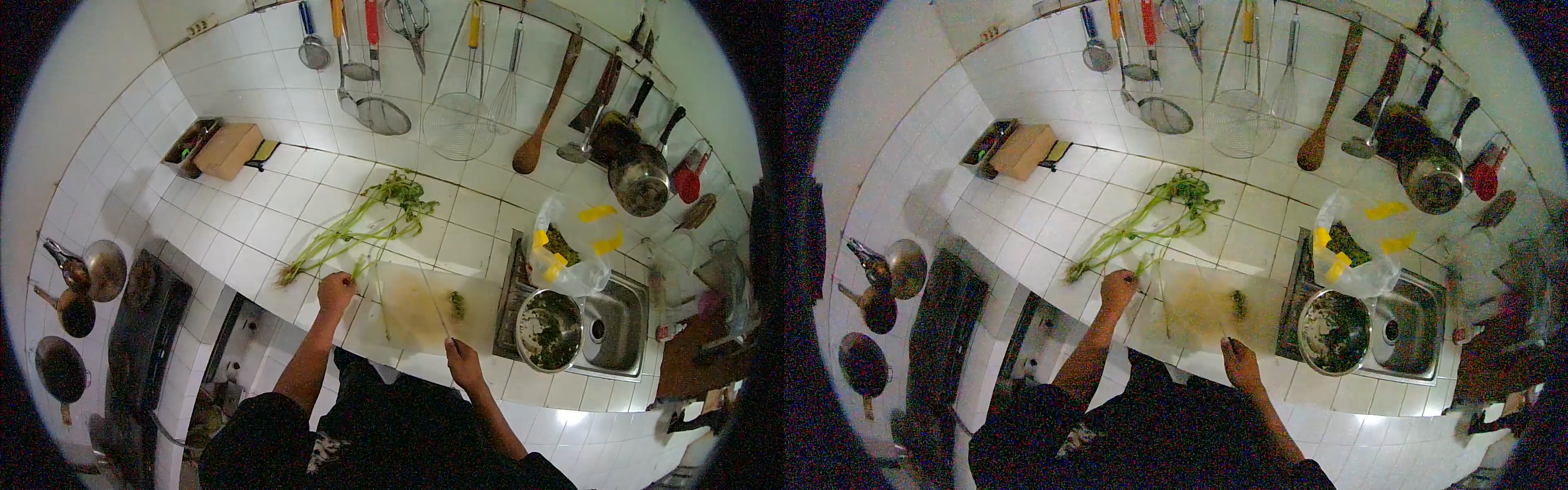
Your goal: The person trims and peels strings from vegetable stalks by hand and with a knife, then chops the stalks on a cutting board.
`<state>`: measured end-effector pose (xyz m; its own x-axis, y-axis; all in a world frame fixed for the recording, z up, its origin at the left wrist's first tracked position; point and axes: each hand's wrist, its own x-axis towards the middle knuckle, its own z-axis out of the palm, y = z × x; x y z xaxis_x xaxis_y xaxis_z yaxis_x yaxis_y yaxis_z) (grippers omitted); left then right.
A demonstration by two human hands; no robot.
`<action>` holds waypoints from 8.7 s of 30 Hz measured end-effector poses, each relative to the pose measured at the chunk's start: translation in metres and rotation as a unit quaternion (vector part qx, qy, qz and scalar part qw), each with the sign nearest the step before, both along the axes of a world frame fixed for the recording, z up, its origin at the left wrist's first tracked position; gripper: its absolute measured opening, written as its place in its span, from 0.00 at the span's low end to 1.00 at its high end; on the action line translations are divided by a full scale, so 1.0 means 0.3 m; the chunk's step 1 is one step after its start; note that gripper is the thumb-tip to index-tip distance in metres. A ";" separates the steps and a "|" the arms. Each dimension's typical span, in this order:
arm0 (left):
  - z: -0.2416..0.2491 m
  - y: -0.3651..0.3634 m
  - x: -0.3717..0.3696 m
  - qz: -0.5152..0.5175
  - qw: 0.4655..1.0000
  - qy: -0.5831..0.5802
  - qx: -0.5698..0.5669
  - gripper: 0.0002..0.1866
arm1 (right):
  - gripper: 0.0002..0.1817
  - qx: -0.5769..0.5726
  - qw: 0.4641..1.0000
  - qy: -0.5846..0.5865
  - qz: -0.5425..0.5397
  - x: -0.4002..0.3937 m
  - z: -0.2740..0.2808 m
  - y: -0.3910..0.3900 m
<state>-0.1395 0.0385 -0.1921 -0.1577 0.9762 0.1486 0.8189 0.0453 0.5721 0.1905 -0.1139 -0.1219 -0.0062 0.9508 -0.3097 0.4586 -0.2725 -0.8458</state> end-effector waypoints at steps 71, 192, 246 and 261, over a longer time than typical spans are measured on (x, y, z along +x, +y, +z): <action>0.510 -0.143 0.354 -0.258 0.937 -0.119 0.203 0.23 | 0.11 -0.125 0.902 0.412 -0.014 -0.063 0.415 0.109; 0.554 -0.333 0.461 -0.327 0.802 -0.445 -0.230 0.17 | 0.12 0.142 0.976 0.149 -0.078 -0.084 0.245 0.202; 0.018 -0.430 0.097 -0.125 0.982 -0.120 -0.074 0.07 | 0.35 -0.013 0.977 -0.163 0.138 -0.241 -0.097 -0.026; 0.138 -0.122 0.300 -0.138 0.973 -0.172 -0.063 0.16 | 0.28 -0.050 0.993 0.038 -0.105 -0.164 -0.164 -0.192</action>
<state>-0.0496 0.0019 -0.1506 0.0942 0.9955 0.0098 0.5701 -0.0620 0.8193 0.1415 -0.1715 -0.1709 0.1610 0.8984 -0.4086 0.3184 -0.4392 -0.8401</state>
